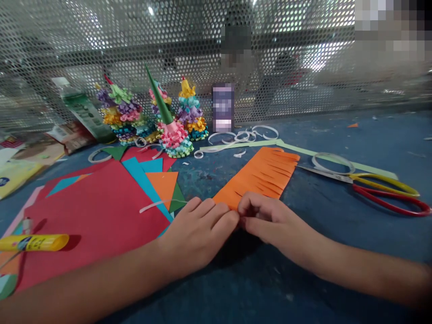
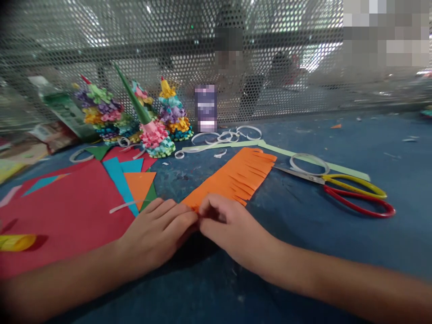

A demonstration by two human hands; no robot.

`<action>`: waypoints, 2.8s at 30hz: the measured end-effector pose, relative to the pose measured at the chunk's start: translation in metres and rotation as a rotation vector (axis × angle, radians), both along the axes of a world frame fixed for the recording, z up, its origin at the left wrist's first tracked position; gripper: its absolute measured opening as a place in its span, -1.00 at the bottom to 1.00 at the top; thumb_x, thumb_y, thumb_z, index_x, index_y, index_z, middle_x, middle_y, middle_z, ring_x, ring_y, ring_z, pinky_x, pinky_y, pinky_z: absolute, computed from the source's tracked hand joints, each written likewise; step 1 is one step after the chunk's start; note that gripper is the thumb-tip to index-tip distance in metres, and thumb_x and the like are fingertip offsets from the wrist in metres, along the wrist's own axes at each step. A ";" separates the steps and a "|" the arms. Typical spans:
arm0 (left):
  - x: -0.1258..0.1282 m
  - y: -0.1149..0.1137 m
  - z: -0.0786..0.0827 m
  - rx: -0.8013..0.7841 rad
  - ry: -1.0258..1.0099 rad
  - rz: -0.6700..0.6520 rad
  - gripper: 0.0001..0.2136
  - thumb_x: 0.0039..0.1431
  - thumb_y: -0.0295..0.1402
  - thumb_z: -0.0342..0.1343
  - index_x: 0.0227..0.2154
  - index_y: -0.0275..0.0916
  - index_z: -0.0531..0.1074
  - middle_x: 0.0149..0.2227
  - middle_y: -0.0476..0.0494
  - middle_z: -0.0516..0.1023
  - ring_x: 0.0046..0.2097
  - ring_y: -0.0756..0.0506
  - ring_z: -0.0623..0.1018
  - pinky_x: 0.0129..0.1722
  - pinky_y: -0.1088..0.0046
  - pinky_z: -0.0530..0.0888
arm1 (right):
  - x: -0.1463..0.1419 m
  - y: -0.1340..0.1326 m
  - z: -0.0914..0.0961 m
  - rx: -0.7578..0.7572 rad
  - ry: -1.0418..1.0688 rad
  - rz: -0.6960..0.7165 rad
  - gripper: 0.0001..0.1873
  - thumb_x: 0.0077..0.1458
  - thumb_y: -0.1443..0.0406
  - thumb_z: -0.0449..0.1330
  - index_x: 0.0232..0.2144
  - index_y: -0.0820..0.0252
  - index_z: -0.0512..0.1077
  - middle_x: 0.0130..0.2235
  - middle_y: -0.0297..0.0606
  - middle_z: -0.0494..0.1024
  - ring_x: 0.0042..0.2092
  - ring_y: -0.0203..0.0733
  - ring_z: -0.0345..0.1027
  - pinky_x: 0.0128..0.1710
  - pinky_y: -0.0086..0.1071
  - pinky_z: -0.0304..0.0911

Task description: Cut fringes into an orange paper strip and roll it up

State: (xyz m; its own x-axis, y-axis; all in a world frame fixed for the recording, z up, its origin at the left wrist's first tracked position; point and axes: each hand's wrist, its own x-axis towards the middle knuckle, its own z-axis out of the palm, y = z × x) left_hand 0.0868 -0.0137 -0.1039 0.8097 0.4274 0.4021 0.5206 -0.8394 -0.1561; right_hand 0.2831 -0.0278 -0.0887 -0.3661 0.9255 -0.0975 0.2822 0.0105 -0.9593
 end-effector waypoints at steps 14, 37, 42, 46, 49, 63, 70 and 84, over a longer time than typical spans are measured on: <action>0.002 0.003 0.006 -0.180 -0.073 0.011 -0.84 0.33 -0.37 -0.12 -0.27 -0.25 0.35 -0.29 -0.05 0.47 -0.32 -0.08 0.37 -0.35 0.35 0.20 | 0.006 0.009 0.015 0.318 -0.490 0.182 -0.90 0.10 0.34 0.06 -0.44 0.15 0.34 -0.48 -0.41 0.40 -0.43 -0.29 0.21 -0.39 -0.37 0.07; -0.001 0.006 0.009 -0.185 -0.206 -0.025 -0.85 0.33 -0.35 -0.12 -0.22 -0.24 0.33 -0.23 -0.11 0.47 -0.23 -0.09 0.40 -0.26 0.35 0.28 | 0.008 0.016 0.011 0.156 -0.216 0.229 -0.90 -0.01 0.45 0.05 -0.49 0.18 0.27 -0.56 -0.48 0.20 -0.53 -0.40 0.07 -0.56 -0.51 0.02; 0.000 0.006 0.007 -0.186 -0.201 0.001 -0.86 0.32 -0.34 -0.12 -0.24 -0.22 0.33 -0.23 -0.09 0.46 -0.26 -0.08 0.39 -0.26 0.35 0.29 | 0.007 0.017 0.008 0.065 -0.203 0.165 -0.93 0.06 0.36 0.07 -0.45 0.18 0.33 -0.59 -0.48 0.23 -0.56 -0.40 0.09 -0.60 -0.51 0.00; 0.000 0.008 0.007 -0.254 -0.191 0.028 -0.88 0.29 -0.35 -0.08 -0.27 -0.22 0.34 -0.24 -0.09 0.45 -0.24 -0.09 0.39 -0.27 0.34 0.29 | 0.008 0.012 0.012 0.312 -0.376 0.177 -0.97 0.08 0.35 0.10 -0.39 0.15 0.35 -0.58 -0.48 0.29 -0.55 -0.38 0.12 -0.58 -0.50 0.00; 0.000 0.010 0.008 -0.320 -0.209 0.038 -0.89 0.27 -0.36 -0.07 -0.27 -0.22 0.34 -0.23 -0.09 0.45 -0.20 -0.09 0.40 -0.24 0.34 0.31 | 0.009 0.010 0.013 0.439 -0.485 0.196 -0.94 0.09 0.34 0.11 -0.32 0.13 0.35 -0.54 -0.46 0.35 -0.53 -0.37 0.17 -0.55 -0.49 0.01; 0.002 0.003 0.010 -0.052 -0.208 0.033 -0.87 0.30 -0.35 -0.09 -0.24 -0.24 0.35 -0.25 -0.11 0.48 -0.24 -0.08 0.41 -0.28 0.36 0.28 | 0.004 0.017 0.018 -0.256 0.017 0.136 -0.91 0.03 0.30 0.12 -0.43 0.15 0.24 -0.70 -0.61 0.09 -0.71 -0.47 -0.13 -0.74 -0.55 -0.19; 0.001 0.005 0.010 -0.052 -0.198 0.041 -0.85 0.30 -0.36 -0.08 -0.31 -0.24 0.36 -0.29 -0.07 0.49 -0.30 -0.07 0.37 -0.32 0.37 0.26 | 0.005 0.013 0.018 0.262 -0.275 0.141 -0.98 0.08 0.34 0.11 -0.40 0.16 0.34 -0.56 -0.46 0.34 -0.53 -0.39 0.18 -0.57 -0.51 0.07; 0.001 0.007 0.007 -0.053 -0.203 0.037 -0.87 0.30 -0.33 -0.07 -0.26 -0.22 0.35 -0.24 -0.09 0.49 -0.23 -0.09 0.39 -0.27 0.35 0.28 | 0.002 0.020 0.017 -0.125 -0.163 0.162 -0.91 0.13 0.32 0.05 -0.44 0.16 0.24 -0.67 -0.56 0.20 -0.69 -0.44 0.02 -0.70 -0.53 -0.07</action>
